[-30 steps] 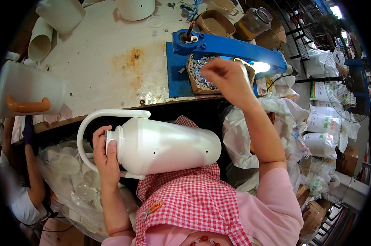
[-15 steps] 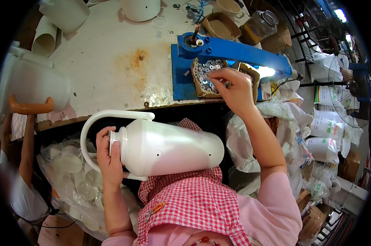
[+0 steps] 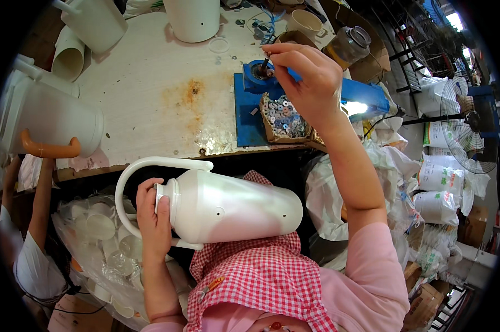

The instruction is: The person attaches handles to plastic thermal bottles, inserts structural components, handles small metal rivets on a mounting block, and puts finished containers aside into plastic bags.

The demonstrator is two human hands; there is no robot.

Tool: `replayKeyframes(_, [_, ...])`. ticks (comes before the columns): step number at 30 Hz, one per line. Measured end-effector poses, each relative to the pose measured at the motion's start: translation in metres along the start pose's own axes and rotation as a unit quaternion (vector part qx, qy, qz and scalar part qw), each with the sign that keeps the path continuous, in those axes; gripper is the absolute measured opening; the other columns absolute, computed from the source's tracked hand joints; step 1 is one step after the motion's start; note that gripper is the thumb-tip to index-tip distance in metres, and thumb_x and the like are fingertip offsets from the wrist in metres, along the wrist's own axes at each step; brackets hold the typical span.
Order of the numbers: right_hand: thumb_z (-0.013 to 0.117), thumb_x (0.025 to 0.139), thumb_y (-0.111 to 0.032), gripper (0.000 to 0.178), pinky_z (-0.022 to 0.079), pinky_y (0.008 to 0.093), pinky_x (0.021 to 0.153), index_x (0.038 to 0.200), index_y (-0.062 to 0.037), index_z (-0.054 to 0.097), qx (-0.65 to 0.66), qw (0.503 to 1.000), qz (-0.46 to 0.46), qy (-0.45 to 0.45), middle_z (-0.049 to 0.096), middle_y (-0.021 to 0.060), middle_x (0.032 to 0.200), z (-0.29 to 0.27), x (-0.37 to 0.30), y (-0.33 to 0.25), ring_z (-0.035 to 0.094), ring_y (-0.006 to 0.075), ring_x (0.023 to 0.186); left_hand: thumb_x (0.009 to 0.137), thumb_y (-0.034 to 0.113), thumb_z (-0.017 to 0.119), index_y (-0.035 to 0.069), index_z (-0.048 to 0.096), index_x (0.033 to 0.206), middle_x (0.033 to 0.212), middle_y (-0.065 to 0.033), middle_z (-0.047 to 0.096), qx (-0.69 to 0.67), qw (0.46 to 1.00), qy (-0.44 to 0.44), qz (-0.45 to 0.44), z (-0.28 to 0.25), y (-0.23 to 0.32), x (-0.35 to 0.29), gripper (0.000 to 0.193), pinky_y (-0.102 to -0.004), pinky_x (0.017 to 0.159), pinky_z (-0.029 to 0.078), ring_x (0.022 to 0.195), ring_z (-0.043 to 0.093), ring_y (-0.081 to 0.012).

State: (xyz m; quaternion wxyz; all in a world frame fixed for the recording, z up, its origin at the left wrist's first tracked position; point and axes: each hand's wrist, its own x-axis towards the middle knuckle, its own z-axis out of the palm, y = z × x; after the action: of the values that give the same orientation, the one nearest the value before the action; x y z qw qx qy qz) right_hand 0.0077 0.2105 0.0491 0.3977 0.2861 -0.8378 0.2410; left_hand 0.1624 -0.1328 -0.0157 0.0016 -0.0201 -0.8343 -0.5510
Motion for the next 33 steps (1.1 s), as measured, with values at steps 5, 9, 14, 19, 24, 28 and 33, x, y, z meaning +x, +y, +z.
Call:
replayKeyframes(5, [0.075,0.076,-0.001,0.014,0.056,0.0333,0.068,0.085,-0.0069,0.066,-0.052,0.998,-0.041,0.000,0.075,0.0043,0.101,-0.005,-0.003,-0.006,0.071,0.0250,0.080,0.094,0.012,0.055,-0.003,0.054,0.104,0.111,-0.0167,0.055,0.151,0.986,-0.070,-0.015,-0.015,0.024,0.010,0.018,-0.0354,0.090,0.045,0.097,0.055,-0.0286])
replayKeyframes(9, [0.075,0.083,-0.008,0.010,0.054,0.0317,0.068,0.090,-0.0039,0.069,0.149,0.960,0.236,-0.035,0.072,0.0110,0.090,-0.035,-0.056,-0.053,0.071,0.0222,0.079,0.091,0.009,0.053,0.003,0.052,0.119,0.110,-0.0104,0.055,0.113,0.990,0.080,-0.008,-0.051,0.037,-0.016,0.028,-0.0364,0.091,0.046,0.100,0.054,-0.0227])
replayKeyframes(14, [0.055,0.102,-0.038,0.042,0.054,0.0349,0.078,0.116,0.0011,0.062,0.422,0.780,0.425,-0.183,0.071,0.0125,0.088,-0.022,-0.118,-0.097,0.070,0.0206,0.087,0.104,0.027,0.040,0.001,0.054,0.121,0.112,-0.0099,0.054,0.144,0.964,0.223,0.017,-0.127,0.052,-0.043,0.034,-0.0328,0.096,0.041,0.103,0.053,-0.0200])
replayKeyframes(19, [0.072,0.093,-0.014,0.050,0.051,0.0306,0.093,0.134,0.0048,0.050,0.681,0.559,0.461,-0.102,0.068,0.0145,0.117,0.014,-0.052,-0.112,0.063,0.0162,0.107,0.105,0.028,0.037,0.001,0.055,0.117,0.115,-0.0095,0.055,0.037,0.948,0.312,-0.045,-0.144,0.037,-0.028,0.035,-0.0324,0.091,0.047,0.098,0.058,-0.0190])
replayKeyframes(24, [0.073,0.092,-0.015,0.040,0.054,0.0314,0.084,0.124,0.0050,0.060,0.528,0.765,0.363,-0.061,0.072,0.0093,0.103,0.012,-0.014,-0.096,0.065,0.0150,0.094,0.102,0.025,0.046,-0.003,0.060,0.119,0.118,-0.0092,0.059,0.013,0.953,0.302,0.000,-0.139,0.031,0.028,0.035,-0.0333,0.091,0.051,0.105,0.062,-0.0190])
replayKeyframes(28, [0.075,0.092,-0.019,0.038,0.056,0.0295,0.078,0.119,0.0036,0.063,0.460,0.793,0.398,0.033,0.072,0.0069,0.099,-0.011,-0.016,-0.067,0.066,0.0121,0.087,0.103,0.025,0.045,-0.001,0.060,0.122,0.117,-0.0090,0.061,0.067,0.970,0.229,0.041,-0.110,0.024,0.099,0.035,-0.0329,0.095,0.048,0.109,0.060,-0.0180])
replayKeyframes(33, [0.079,0.089,-0.020,0.039,0.053,0.0289,0.084,0.117,0.0031,0.065,0.355,0.799,0.462,0.150,0.071,0.0076,0.105,-0.053,-0.050,-0.013,0.067,0.0143,0.090,0.107,0.032,0.040,0.001,0.060,0.117,0.111,-0.0072,0.059,-0.033,0.989,0.116,0.079,-0.006,0.058,0.159,0.038,-0.0298,0.096,0.042,0.104,0.054,-0.0162])
